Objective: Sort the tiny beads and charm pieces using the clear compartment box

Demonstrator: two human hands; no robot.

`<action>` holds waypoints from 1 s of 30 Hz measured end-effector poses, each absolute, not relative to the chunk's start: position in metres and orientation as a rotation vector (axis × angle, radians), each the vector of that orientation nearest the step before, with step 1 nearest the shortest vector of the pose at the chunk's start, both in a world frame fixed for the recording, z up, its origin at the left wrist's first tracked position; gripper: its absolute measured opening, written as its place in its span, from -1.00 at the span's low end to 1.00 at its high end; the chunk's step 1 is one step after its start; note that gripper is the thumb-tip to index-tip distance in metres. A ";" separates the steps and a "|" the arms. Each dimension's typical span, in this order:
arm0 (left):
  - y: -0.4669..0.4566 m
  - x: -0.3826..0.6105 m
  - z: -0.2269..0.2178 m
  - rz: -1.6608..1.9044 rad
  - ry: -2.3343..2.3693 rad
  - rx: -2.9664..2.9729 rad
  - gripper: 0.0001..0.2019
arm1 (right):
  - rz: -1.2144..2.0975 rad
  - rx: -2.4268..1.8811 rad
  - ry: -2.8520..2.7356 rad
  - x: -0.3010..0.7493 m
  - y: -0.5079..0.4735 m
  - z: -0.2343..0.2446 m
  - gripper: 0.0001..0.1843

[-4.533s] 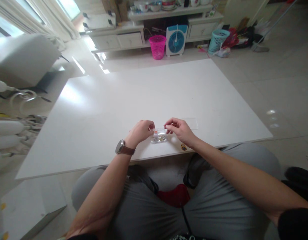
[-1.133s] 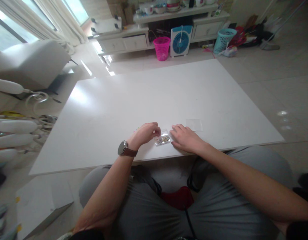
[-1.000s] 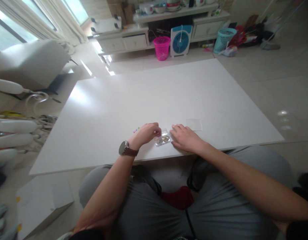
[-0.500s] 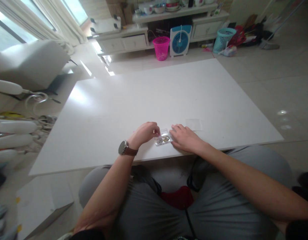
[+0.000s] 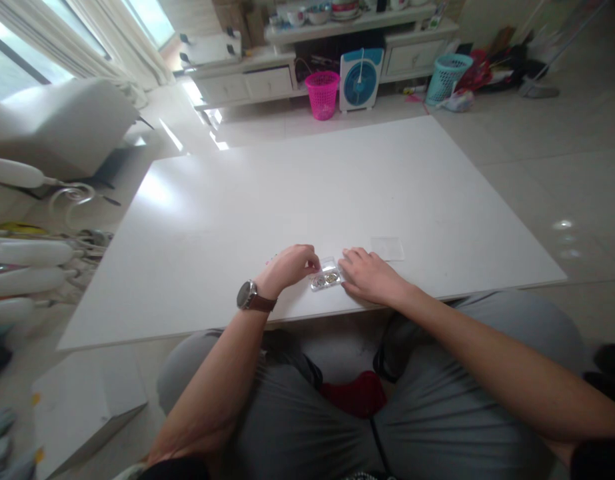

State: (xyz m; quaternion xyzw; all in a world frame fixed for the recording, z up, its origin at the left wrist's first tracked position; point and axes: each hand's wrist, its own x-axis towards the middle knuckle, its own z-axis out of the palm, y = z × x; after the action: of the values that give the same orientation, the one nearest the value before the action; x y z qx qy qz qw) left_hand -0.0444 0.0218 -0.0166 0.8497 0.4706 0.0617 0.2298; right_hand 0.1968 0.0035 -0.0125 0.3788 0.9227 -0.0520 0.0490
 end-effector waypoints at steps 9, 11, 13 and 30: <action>0.020 -0.043 -0.016 0.144 1.303 2.359 -0.81 | -0.158 1.160 2.817 0.196 0.003 -0.012 -0.65; 0.020 -0.042 -0.017 0.153 1.295 2.342 -0.80 | -0.159 1.161 2.817 0.196 0.003 -0.012 -0.65; 0.020 -0.041 -0.017 0.162 1.295 2.330 -0.80 | -0.164 1.161 2.818 0.196 0.003 -0.013 -0.64; 0.022 -0.048 -0.016 0.306 1.378 2.297 -0.98 | -0.157 1.167 2.803 0.194 0.002 -0.011 -0.64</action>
State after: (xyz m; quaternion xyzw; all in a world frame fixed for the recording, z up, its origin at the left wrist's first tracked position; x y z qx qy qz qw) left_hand -0.0480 0.0224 -0.0156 0.8310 0.4985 0.1106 0.2208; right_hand 0.1941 0.0020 -0.0105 0.3834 0.9208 -0.0517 0.0508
